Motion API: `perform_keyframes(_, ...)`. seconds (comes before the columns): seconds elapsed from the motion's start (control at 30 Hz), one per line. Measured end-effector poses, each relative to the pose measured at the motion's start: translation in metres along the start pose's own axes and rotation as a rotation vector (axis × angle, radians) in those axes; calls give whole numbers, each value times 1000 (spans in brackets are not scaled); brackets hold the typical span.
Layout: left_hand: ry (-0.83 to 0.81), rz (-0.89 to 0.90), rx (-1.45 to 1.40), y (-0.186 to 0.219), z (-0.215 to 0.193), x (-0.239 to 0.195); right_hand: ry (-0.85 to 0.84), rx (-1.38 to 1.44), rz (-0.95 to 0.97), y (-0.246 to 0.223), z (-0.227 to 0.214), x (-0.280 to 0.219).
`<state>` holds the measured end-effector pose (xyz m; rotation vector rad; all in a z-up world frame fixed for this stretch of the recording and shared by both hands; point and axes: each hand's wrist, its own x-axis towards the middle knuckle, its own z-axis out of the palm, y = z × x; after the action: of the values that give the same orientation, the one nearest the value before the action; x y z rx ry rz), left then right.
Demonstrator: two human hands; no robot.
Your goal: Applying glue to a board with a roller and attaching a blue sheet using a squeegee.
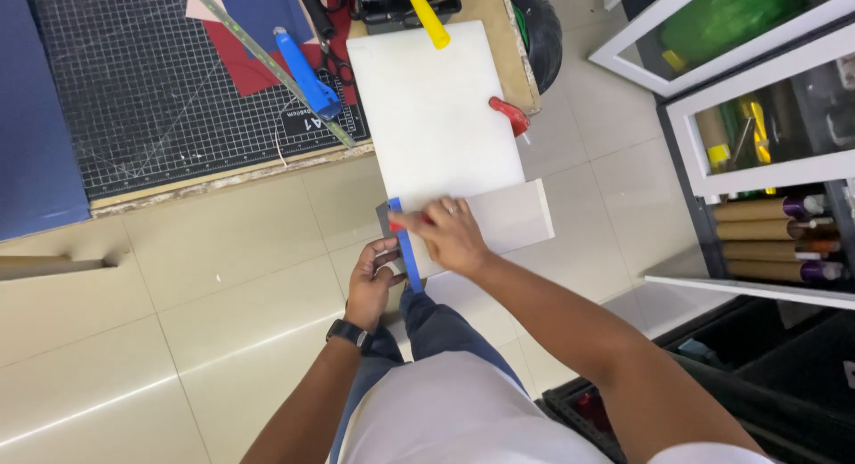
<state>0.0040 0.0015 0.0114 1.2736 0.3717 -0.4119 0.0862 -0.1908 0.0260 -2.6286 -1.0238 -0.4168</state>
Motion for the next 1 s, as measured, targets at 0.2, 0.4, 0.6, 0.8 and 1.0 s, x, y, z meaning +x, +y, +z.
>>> perform_keyframes(0.2, 40, -67, 65, 10, 0, -8, 51, 85, 182, 37, 10, 56)
perform_keyframes(0.4, 135, -69, 131, 35, 10, -15, 138, 25, 225, 76, -3, 84)
perform_keyframes(0.6, 209, -53, 150, 54, 20, -7, 279, -118, 393, 128, -34, 209)
perform_keyframes(0.8, 321, -59, 204, 62, 27, -9, -521, -49, 750, 184, -25, 269)
perform_keyframes(1.0, 394, -67, 254, 33, 32, -14, -423, 132, 734, 224, -78, 312)
